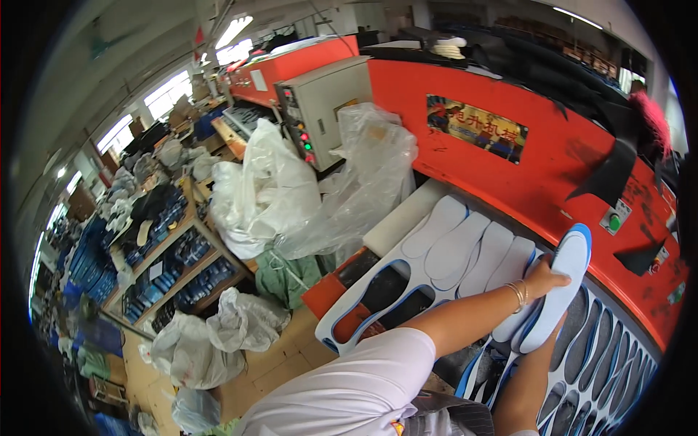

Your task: Using a metal mold and a hydraulic press to cut out shoe insoles from a large sheet of material.

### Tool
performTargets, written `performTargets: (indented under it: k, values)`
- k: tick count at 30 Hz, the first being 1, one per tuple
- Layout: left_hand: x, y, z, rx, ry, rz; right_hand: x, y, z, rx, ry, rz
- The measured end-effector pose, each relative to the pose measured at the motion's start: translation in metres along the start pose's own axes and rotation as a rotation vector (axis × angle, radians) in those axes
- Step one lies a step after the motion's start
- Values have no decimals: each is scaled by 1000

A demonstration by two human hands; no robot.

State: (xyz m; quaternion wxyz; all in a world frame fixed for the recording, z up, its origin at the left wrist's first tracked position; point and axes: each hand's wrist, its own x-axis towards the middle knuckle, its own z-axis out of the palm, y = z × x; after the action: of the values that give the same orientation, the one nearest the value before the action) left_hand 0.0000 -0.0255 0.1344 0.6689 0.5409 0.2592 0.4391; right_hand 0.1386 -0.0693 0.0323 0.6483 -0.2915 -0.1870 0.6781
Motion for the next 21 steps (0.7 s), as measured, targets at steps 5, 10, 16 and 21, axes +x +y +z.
performTargets:
  k: [5,10,16,21]
  values:
    - [-22,39,13,-462,-143,42,-21,-31,-33,0,-36,-67]
    - [-67,155,-83,-309,-123,326,-19,-24,-35,-8,-182,-54]
    - [-139,194,-175,1048,-169,187,3,-53,-29,-1635,681,-802]
    - [-154,74,-228,1304,-272,25,-8,-13,30,-1009,478,-7]
